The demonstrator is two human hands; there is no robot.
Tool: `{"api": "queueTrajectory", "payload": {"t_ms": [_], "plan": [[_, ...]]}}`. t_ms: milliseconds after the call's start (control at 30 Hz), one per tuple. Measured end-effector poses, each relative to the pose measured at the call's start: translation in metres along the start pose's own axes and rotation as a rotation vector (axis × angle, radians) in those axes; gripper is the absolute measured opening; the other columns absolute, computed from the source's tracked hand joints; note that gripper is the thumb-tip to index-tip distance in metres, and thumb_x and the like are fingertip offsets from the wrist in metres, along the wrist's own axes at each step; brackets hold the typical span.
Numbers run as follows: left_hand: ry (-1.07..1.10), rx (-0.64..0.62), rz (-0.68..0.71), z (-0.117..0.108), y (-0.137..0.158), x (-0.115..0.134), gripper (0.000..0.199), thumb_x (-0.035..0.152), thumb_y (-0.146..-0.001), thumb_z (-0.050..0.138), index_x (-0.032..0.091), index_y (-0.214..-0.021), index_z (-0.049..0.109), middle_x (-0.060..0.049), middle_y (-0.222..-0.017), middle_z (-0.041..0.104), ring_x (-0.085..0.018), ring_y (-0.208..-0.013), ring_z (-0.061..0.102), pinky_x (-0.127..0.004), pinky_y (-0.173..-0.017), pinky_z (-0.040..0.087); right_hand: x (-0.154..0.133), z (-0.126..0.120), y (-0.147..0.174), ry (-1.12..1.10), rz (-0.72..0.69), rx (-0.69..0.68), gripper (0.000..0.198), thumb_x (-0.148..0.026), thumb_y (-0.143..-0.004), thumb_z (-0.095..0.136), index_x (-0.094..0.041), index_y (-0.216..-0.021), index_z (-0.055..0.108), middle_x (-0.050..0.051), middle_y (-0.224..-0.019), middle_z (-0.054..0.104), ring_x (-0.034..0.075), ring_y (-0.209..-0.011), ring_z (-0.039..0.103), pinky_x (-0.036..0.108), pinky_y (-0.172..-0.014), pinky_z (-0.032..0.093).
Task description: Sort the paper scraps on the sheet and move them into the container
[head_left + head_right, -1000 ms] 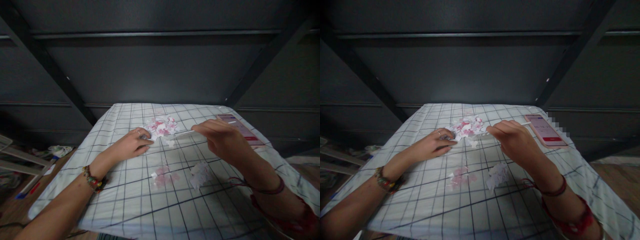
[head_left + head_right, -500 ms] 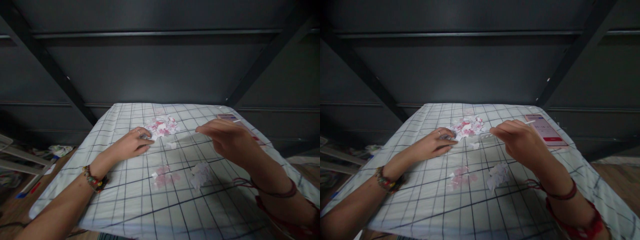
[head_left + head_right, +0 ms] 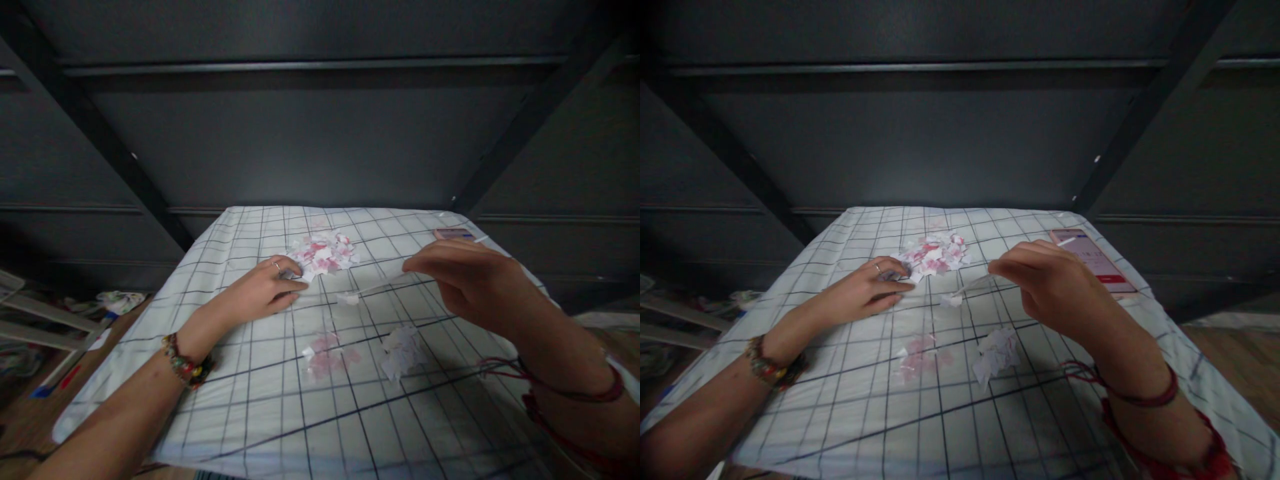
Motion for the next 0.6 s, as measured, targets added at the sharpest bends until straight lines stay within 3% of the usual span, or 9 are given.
{"api": "queueTrajectory", "payload": {"t_ms": [367,500,600], "plan": [[-0.001,0.0,0.01,0.001,-0.001,0.001,0.026,0.024,-0.09,0.046,0.02,-0.108,0.064,-0.009,-0.109,0.054,-0.022,-0.106,0.047,-0.04,-0.094,0.04,-0.012,0.016,-0.007,0.093,-0.066,0.013,0.038,0.005,-0.068,0.035,-0.019,-0.084,0.058,0.001,-0.071,0.062,0.016,-0.065,0.054,0.031,-0.062,0.043],[0.003,0.003,0.001,0.001,-0.001,0.002,0.026,0.023,-0.089,0.047,0.02,-0.109,0.064,-0.009,-0.11,0.053,-0.022,-0.107,0.047,-0.04,-0.094,0.04,-0.014,0.014,-0.008,0.095,-0.097,0.095,0.036,0.005,-0.07,0.035,-0.017,-0.087,0.058,0.003,-0.074,0.064,0.016,-0.066,0.054,0.031,-0.061,0.043],[0.01,0.002,0.005,0.001,-0.002,0.001,0.026,0.023,-0.089,0.048,0.02,-0.109,0.063,-0.009,-0.11,0.053,-0.022,-0.107,0.047,-0.04,-0.094,0.04,-0.008,0.01,-0.005,0.086,-0.058,0.062,0.038,0.005,-0.07,0.036,-0.018,-0.09,0.058,0.003,-0.077,0.065,0.017,-0.069,0.056,0.032,-0.064,0.044]]}}
Point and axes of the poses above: each hand's wrist, its own y-axis away from the middle knuckle, its own z-axis out of the palm, x = y × z, the point moved 1 cm from there along -y, towards the middle knuckle
